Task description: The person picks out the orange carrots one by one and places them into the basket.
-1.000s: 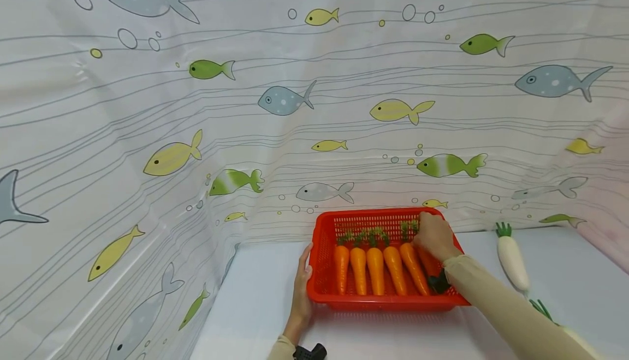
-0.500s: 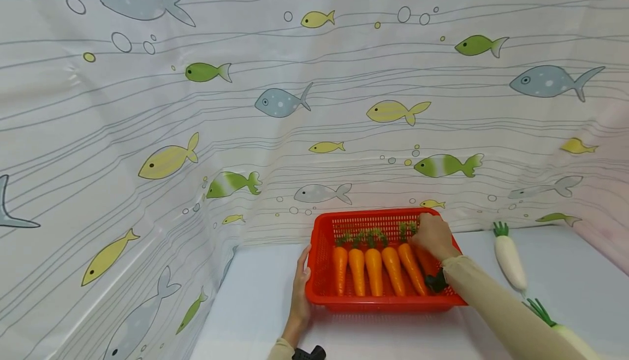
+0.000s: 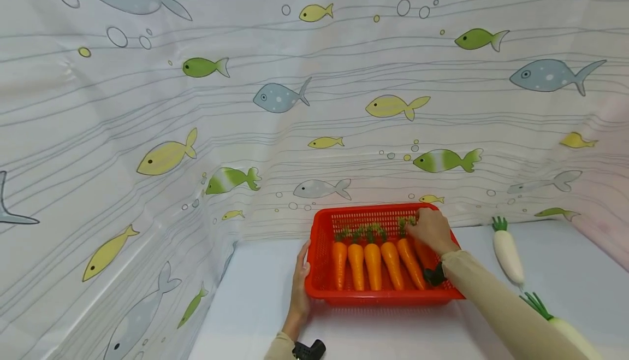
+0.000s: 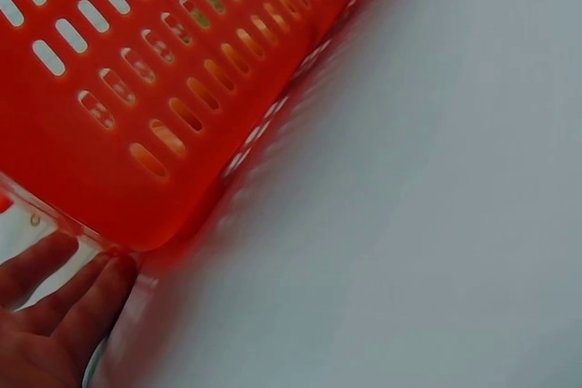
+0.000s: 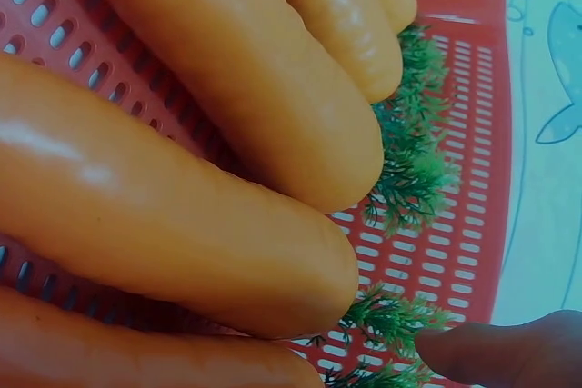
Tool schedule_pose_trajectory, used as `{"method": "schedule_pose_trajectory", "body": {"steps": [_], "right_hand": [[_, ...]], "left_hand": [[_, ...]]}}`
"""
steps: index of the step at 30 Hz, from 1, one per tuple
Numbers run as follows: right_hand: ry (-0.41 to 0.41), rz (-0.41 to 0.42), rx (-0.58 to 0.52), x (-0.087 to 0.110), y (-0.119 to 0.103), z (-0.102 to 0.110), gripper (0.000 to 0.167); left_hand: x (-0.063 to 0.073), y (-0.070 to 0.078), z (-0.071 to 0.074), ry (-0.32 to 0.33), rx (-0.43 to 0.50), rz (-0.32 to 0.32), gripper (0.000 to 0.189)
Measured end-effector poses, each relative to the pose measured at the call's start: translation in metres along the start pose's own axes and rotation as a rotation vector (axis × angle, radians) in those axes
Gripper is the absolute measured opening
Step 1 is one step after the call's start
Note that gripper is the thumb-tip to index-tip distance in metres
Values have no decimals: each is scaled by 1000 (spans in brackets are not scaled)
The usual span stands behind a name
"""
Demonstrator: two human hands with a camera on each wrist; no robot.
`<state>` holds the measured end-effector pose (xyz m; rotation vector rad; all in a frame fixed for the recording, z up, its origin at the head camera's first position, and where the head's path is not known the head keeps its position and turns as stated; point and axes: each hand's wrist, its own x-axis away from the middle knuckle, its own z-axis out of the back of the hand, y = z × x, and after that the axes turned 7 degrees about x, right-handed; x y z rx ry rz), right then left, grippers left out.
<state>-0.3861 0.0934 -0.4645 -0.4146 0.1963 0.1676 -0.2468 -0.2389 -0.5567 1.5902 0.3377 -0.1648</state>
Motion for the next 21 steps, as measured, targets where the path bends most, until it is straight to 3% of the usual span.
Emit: {"method": "schedule_pose_trajectory", "body": {"steps": [9,13,17,21], "right_hand": [[-12,-34,-64,6,0,2,34],[-67,-65,-167,11,3,13,44],[-135,-116,-352,16,10,29,63],[-153,-136,-452,18,24,47,65]], "left_hand": [[4,-1,-3,-2,25,8,58],[6,-2,-8,-2,23,21,59],[10,-4,-12,20,23,55,60],[13,-4,-11,31,17,75,59]]}}
